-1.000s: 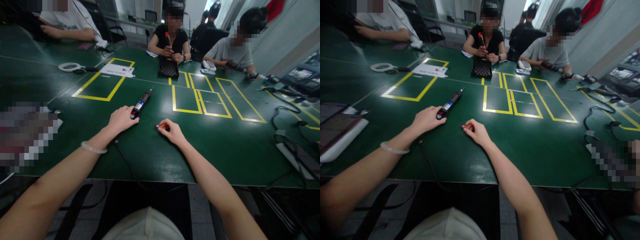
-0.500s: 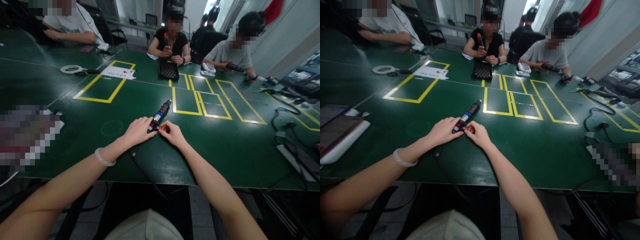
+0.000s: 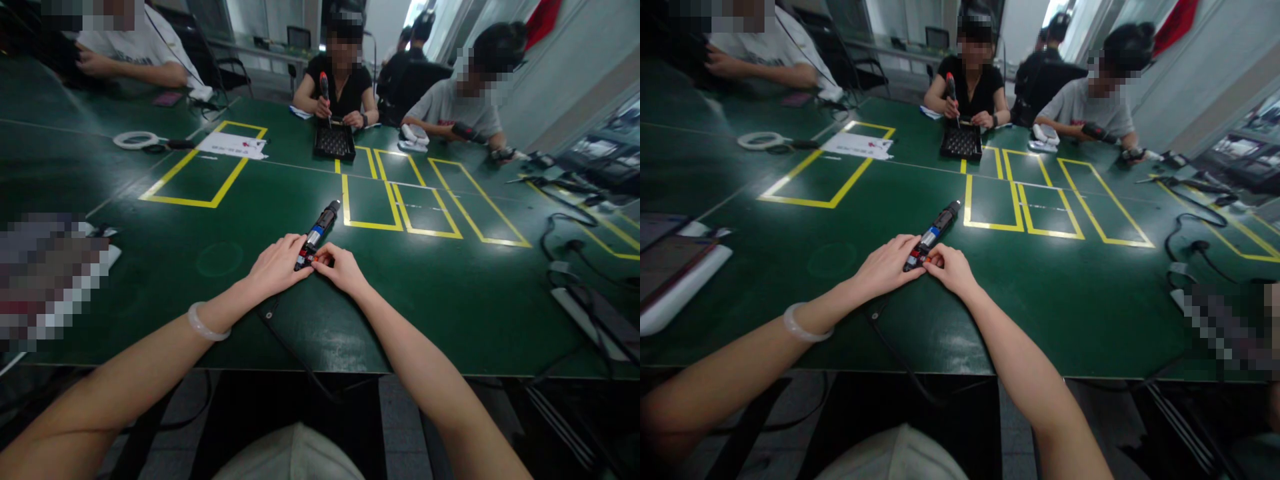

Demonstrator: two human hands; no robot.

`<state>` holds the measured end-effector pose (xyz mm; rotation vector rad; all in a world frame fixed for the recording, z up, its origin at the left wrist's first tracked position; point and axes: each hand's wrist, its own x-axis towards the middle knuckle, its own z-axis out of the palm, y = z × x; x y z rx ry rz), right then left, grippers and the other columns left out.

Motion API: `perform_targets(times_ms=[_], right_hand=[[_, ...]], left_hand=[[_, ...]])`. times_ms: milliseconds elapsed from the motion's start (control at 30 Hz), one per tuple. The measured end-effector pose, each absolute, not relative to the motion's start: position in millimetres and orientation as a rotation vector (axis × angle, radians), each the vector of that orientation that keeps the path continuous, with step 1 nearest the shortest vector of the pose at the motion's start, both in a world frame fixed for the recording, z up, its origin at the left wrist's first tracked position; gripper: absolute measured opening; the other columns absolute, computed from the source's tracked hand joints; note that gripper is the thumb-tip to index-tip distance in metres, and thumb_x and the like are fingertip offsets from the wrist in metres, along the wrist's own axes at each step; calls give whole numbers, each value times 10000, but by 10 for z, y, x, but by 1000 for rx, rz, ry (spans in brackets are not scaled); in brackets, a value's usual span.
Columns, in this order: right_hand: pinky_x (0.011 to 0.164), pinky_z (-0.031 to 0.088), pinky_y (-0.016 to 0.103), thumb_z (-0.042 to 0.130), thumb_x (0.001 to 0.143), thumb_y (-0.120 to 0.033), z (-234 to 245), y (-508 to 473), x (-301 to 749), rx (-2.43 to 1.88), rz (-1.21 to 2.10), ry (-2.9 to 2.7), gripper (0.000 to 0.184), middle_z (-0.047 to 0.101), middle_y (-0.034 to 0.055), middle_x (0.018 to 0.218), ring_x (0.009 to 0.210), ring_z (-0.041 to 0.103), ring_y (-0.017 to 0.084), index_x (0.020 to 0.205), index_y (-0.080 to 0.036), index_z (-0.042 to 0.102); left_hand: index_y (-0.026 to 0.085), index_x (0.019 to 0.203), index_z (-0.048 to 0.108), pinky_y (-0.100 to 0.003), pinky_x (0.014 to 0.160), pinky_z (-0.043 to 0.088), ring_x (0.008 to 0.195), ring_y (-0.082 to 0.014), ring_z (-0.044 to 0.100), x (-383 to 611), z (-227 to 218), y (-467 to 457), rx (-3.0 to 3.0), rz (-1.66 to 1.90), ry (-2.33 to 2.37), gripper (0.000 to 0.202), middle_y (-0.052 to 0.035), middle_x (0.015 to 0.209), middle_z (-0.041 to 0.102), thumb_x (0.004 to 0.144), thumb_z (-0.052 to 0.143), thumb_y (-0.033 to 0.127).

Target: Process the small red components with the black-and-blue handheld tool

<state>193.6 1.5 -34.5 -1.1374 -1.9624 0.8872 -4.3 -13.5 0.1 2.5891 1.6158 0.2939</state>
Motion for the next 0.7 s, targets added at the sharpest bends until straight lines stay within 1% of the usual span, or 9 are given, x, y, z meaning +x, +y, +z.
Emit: perform_targets(times_ms=[67,200,333,467,600,700], right_hand=[[671,471,266,697,830,-274,-354,17,1925,-1129,916,-1944,132,637,-23,721,651,587,134,858,-204,588],[689,472,270,683,830,-233,-376,25,1918,-1096,885,-1942,127,624,-33,734,660,586,136,916,-208,592],[758,481,291,681,855,-228,-368,27,1937,-1086,809,-2012,53,687,7,824,755,630,159,869,-205,636],[828,480,329,658,900,-251,-333,13,1960,-1115,702,-2060,66,729,41,884,847,654,195,856,-206,676],[854,486,345,640,919,-255,-316,-8,1963,-1069,666,-2074,80,732,59,924,874,650,203,917,-201,698],[838,496,334,621,924,-245,-321,-16,1974,-1034,672,-2065,115,720,58,937,862,648,189,992,-195,699]], left_hand=[[228,1490,421,-438,919,519,1172,-338,600,-41,0,-138,2591,287,1628,643,-158,1399,524,920,585,476],[198,1481,427,-428,888,524,1145,-338,609,-34,8,-142,2620,266,1642,650,-163,1387,517,923,593,486],[211,1476,435,-418,871,520,1135,-334,609,-20,18,-147,2628,255,1657,646,-160,1376,521,926,601,506],[204,1479,436,-423,843,519,1124,-339,604,11,11,-151,2647,258,1693,652,-167,1346,534,939,576,540],[181,1502,414,-411,807,512,1081,-330,604,46,12,-144,2671,231,1755,629,-178,1313,546,980,514,519],[189,1518,396,-384,796,507,1087,-319,594,37,36,-132,2667,181,1778,619,-174,1320,541,991,522,488]])
